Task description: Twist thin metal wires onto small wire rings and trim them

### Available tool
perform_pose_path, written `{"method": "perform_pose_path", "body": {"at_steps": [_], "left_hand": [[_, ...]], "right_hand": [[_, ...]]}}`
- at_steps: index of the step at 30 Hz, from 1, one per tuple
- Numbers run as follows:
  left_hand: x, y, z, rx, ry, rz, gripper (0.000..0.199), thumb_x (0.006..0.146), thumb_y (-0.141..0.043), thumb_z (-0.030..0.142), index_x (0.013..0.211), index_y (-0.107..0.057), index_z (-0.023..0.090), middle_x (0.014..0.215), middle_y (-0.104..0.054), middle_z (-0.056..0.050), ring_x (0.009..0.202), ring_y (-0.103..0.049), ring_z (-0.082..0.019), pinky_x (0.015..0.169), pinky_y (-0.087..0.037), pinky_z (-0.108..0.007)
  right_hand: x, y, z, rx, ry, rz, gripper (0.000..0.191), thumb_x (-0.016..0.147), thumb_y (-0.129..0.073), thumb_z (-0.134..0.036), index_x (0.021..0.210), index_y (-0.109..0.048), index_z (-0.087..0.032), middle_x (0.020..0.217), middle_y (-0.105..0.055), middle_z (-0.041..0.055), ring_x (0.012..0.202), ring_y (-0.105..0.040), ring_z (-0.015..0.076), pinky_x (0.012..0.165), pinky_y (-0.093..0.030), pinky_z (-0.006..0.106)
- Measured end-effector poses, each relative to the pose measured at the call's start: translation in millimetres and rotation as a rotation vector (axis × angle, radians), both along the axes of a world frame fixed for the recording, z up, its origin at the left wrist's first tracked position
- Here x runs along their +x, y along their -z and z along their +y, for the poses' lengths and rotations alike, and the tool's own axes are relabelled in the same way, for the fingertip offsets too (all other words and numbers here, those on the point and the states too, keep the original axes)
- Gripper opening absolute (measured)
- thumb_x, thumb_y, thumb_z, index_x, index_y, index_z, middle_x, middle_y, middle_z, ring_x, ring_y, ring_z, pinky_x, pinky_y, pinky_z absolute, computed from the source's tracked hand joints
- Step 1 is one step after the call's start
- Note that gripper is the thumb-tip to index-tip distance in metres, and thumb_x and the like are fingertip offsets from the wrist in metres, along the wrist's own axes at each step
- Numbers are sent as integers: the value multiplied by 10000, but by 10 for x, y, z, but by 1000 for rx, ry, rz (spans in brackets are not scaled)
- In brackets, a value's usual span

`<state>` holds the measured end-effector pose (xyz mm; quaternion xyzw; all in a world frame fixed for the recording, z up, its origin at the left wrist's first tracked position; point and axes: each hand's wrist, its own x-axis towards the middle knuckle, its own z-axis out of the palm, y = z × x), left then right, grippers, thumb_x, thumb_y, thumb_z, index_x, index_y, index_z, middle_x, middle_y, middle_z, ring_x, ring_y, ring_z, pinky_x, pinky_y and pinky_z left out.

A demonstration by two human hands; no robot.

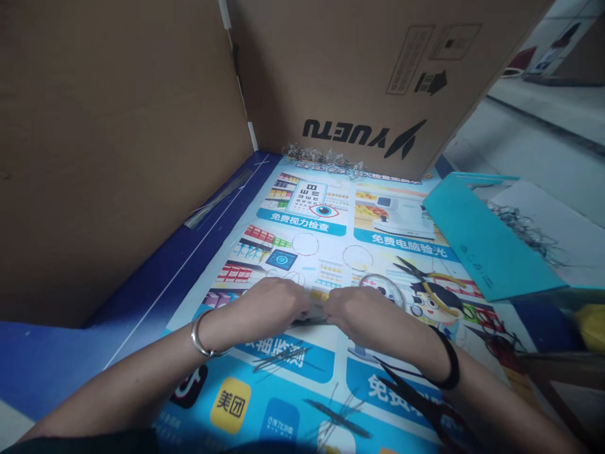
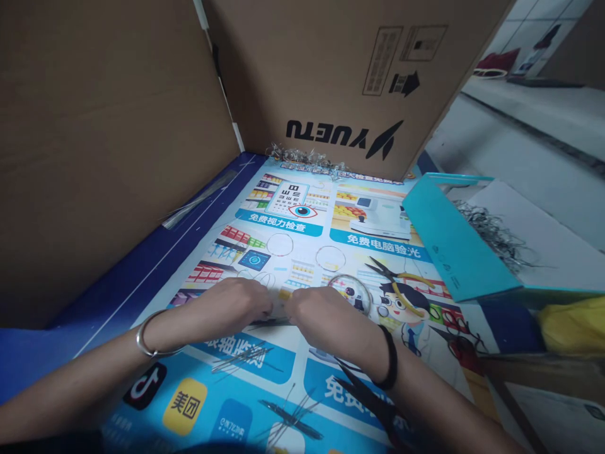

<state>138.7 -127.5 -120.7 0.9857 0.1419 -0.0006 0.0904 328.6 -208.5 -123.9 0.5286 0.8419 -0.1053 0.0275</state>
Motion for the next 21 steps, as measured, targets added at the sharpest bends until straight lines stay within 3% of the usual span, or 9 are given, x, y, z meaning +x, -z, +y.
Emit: {"method": "perform_pose_path", "body": {"at_steps": [8, 21], "left_hand": [[22, -31, -14, 42, -13, 6, 182, 800, -432, 89, 701, -557, 174, 704, -617, -32, 620, -522, -146, 522, -284, -278], [-5, -51, -14, 59, 69, -30, 224, 804, -456, 62, 663, -579, 185, 661, -595, -12, 628, -518, -137, 562, -351, -285]], "right_hand": [[-7, -2, 2, -9, 8, 57, 161, 844, -486, -191, 756, -621, -180, 793, -648, 10, 702, -581, 140, 538, -270, 244], [-19, -73, -20, -6, 33, -55, 141, 822, -481, -130, 774, -608, -165, 740, -645, 27, 606, -567, 151, 483, -209, 257]]}}
